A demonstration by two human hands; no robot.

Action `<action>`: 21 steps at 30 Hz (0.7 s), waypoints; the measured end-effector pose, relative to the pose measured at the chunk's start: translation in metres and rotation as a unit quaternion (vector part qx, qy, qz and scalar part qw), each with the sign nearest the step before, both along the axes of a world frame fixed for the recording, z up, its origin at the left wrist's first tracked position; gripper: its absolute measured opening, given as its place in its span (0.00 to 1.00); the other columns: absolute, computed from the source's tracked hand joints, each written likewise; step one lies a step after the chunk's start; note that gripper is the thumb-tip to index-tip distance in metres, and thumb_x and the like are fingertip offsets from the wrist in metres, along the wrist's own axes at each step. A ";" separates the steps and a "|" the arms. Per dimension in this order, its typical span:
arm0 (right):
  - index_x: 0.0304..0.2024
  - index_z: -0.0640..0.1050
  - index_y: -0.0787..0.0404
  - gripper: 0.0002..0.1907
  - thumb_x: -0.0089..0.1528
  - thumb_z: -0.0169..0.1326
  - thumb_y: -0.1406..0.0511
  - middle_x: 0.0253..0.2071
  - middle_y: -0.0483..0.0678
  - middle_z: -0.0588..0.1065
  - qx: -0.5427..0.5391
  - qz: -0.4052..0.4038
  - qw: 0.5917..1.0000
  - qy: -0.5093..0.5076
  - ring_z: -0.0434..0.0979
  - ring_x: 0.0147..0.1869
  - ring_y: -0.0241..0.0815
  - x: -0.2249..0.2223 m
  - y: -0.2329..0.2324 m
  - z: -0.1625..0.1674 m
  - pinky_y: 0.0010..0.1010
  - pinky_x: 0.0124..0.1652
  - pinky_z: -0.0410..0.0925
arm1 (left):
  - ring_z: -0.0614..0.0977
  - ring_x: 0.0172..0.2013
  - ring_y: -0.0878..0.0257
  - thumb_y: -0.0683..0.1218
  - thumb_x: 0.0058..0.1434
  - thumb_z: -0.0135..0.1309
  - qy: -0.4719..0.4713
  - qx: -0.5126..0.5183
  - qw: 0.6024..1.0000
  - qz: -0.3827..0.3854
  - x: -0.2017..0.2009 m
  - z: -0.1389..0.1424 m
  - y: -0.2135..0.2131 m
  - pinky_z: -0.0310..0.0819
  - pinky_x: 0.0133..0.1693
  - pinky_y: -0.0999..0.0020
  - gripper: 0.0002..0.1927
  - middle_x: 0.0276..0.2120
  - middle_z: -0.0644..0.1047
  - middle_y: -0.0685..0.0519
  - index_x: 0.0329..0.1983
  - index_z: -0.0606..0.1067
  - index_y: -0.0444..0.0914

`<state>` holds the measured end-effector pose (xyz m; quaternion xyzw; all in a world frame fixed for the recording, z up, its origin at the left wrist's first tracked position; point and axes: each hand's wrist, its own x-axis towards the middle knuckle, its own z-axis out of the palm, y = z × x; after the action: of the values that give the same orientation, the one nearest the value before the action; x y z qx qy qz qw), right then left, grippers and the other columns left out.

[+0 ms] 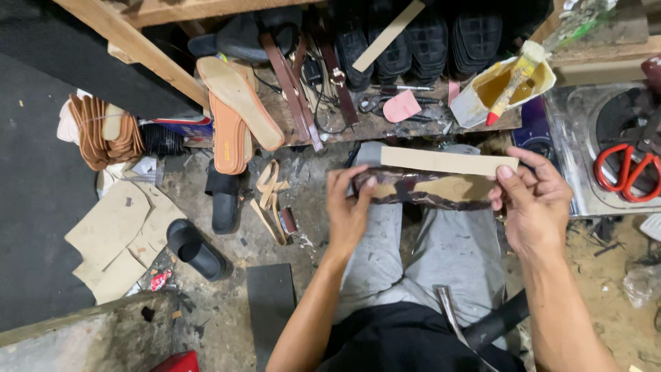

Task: The person fits a buckled strap around a shoe upper mounted on a last, hammers the upper to set it, brushes glue onto the sole area, and presses and aligns the insole into the shoe while seated at a workbench.

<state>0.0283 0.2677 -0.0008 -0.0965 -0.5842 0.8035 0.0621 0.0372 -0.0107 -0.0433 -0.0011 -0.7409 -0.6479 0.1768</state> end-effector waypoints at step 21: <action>0.58 0.75 0.69 0.18 0.65 0.58 0.73 0.39 0.52 0.79 0.146 -0.008 0.988 -0.055 0.76 0.32 0.36 0.001 -0.015 -0.021 0.25 0.31 0.68 | 0.76 0.42 0.68 0.43 0.67 0.58 -0.058 0.101 0.990 -0.078 -0.032 -0.010 0.017 0.76 0.41 0.72 0.18 0.44 0.75 0.53 0.58 0.70 0.38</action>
<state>0.0295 0.2529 -0.0218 -0.1351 -0.6968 0.7027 0.0497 0.0052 0.0065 -0.0531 -0.0035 -0.6781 -0.7303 0.0821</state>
